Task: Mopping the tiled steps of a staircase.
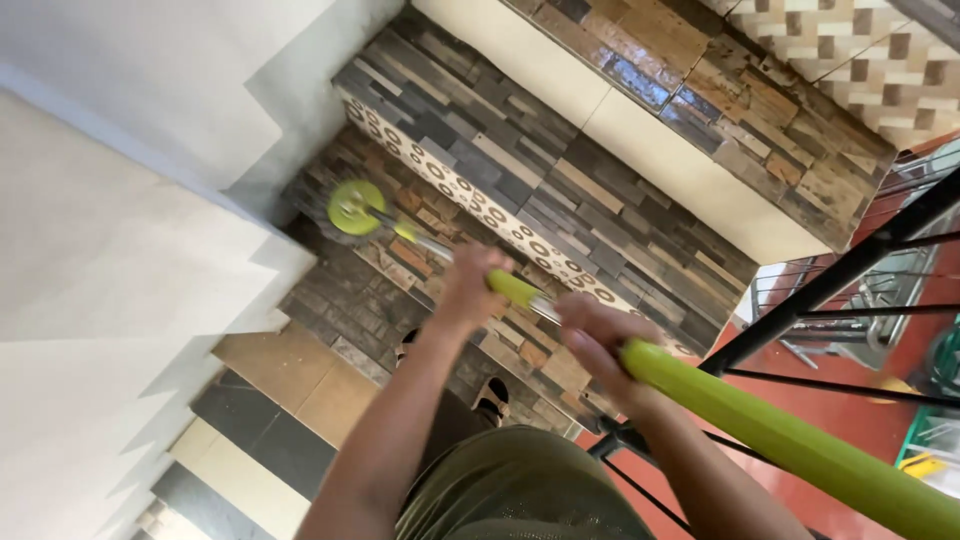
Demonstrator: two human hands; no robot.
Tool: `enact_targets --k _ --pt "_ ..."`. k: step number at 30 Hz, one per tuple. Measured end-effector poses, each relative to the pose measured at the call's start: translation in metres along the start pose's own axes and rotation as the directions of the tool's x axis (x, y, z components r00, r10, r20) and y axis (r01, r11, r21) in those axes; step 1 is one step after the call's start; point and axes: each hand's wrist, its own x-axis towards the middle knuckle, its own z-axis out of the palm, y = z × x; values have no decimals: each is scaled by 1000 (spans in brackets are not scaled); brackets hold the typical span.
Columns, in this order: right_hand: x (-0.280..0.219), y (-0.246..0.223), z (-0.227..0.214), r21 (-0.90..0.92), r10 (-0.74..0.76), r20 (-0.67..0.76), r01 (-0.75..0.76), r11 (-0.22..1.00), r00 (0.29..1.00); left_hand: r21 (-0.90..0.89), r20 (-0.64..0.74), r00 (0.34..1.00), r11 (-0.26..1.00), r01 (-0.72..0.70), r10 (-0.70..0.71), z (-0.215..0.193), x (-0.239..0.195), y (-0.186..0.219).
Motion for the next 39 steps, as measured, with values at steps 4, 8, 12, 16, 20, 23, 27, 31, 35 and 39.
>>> enact_targets --k 4,8,12,16,20,23,27,31,35,39 --pt "-49 -4 -17 98 -65 -16 67 993 998 -24 105 994 1000 12 -9 26 -25 23" --pt "-93 77 -15 134 -37 17 35 990 999 -145 164 969 976 -163 186 31 -29 -44" --pt "-51 86 41 244 -75 -34 81 966 997 -46 175 972 988 -149 154 12 -11 -141" --pt "-10 44 30 240 -123 -46 130 962 991 20 181 982 998 -60 55 12 8 -123" --pt "-62 35 -20 29 30 -219 -24 999 975 -183 240 968 976 119 -73 1 -6 43" --pt "-43 -52 -9 65 -12 -127 20 998 992 104 445 895 994 -33 -17 15 -11 85" --pt "-61 -1 1 15 -15 -99 16 1000 995 137 538 842 990 -35 -45 9 -6 31" --pt "-37 80 31 84 -142 -101 151 985 985 98 429 903 994 -49 3 -8 28 -54" --pt "-26 124 57 188 -131 -115 151 970 985 328 424 904 940 -95 -56 -32 51 -104" --pt "-21 58 12 149 -121 -117 138 979 986 300 456 889 948 -103 -48 1 45 -60"
